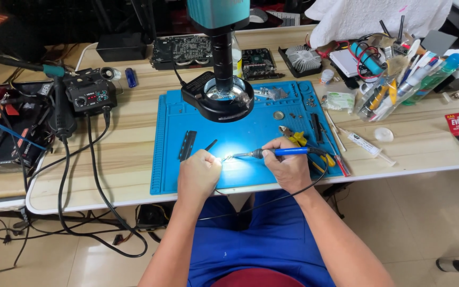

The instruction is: Soldering and preparing cable connections on an electronics repair bench

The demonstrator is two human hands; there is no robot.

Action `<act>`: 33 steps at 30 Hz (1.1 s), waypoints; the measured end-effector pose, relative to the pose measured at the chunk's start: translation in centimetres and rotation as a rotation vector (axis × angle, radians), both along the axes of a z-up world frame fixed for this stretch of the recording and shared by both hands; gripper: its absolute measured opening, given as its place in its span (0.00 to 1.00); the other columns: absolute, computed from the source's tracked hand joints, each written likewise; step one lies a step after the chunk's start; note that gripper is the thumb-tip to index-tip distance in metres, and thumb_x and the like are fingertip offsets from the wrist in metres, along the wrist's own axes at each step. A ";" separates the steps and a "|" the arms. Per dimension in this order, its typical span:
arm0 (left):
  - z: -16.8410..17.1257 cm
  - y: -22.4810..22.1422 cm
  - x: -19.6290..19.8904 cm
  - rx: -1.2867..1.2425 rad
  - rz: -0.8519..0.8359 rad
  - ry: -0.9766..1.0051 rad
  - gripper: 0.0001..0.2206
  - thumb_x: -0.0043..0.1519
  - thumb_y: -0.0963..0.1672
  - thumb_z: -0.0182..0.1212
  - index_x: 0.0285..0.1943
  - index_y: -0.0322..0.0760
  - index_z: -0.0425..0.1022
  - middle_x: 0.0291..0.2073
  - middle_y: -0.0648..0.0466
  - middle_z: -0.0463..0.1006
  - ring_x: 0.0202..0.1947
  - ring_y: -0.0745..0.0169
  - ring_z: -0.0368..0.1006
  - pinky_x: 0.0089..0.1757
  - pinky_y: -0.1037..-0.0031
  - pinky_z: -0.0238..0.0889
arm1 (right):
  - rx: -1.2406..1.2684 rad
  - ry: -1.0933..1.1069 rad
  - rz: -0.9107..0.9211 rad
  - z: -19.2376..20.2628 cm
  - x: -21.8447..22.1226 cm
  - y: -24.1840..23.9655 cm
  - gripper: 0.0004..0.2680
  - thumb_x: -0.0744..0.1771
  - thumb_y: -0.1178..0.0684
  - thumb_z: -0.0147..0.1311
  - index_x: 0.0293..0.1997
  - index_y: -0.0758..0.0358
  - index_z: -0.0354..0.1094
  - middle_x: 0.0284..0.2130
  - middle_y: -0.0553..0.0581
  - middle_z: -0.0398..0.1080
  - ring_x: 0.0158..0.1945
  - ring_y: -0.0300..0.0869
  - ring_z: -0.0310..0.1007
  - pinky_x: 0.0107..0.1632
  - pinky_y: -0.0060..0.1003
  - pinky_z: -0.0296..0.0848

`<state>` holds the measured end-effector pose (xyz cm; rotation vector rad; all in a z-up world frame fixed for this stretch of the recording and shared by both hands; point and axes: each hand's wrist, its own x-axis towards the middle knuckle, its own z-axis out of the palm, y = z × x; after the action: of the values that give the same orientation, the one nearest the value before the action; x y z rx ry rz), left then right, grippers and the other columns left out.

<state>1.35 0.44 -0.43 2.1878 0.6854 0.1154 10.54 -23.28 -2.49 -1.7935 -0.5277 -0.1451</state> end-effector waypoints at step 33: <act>-0.2 1.0 1.1 -0.051 -0.052 0.055 0.10 0.59 0.43 0.61 0.40 0.31 0.87 0.18 0.48 0.80 0.15 0.53 0.78 0.25 0.70 0.75 | 0.042 -0.010 0.041 0.5 -0.2 0.0 0.03 0.67 0.57 0.62 0.43 0.60 0.80 0.13 0.49 0.65 0.19 0.31 0.64 0.29 0.26 0.69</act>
<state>2.48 1.48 -0.63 2.1650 0.6548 0.0112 10.36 -23.25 -1.95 -1.7413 -0.5641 -0.1357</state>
